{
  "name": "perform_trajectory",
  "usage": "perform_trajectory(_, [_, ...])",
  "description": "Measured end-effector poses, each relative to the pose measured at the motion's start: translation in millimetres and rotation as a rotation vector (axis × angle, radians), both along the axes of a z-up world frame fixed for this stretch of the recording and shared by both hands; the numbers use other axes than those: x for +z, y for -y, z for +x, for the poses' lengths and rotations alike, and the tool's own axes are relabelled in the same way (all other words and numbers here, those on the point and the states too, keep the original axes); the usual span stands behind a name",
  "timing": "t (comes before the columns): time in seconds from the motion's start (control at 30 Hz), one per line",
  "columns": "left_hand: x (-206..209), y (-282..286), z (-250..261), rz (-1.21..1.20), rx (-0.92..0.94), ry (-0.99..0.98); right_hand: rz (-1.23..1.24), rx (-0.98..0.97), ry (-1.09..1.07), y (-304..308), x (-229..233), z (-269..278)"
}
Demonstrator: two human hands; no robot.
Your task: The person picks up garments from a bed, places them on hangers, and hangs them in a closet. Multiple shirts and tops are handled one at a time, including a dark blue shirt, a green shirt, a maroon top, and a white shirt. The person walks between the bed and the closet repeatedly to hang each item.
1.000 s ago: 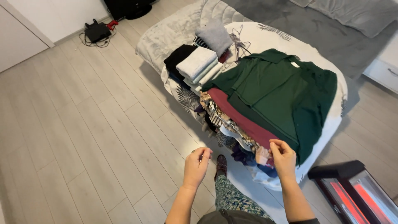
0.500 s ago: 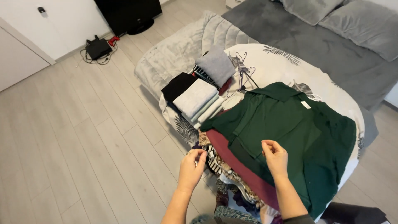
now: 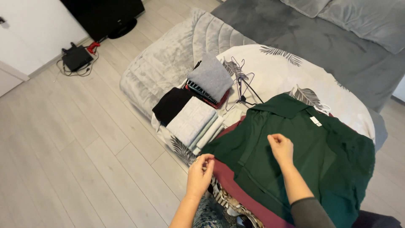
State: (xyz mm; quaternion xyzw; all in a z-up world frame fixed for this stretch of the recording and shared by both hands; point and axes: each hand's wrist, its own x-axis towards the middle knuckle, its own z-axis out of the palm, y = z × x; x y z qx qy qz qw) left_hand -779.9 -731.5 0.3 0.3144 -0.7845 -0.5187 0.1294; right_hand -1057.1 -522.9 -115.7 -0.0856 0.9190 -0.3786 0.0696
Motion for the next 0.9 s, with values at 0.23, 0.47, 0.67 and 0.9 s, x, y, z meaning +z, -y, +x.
perform_trajectory(0.23, [-23.1,65.3,-73.3,-0.071,-0.114,-0.108,0.031,-0.087,0.023,66.0,-37.7,-95.2])
perform_trajectory(0.47, [-36.6,125.6,-110.3,0.037,-0.13,-0.03,0.384,0.099,0.01,123.4,-122.6,-194.9])
perform_trajectory(0.67, [-72.9,168.4,-112.3,0.013,-0.08,0.057,0.754,0.243,0.075,145.6,-179.3,-231.2])
perform_trajectory(0.9, [-106.8,187.6,-110.7,0.055,-0.047,0.153,0.927,0.159,0.432,173.2,-186.7,-246.0])
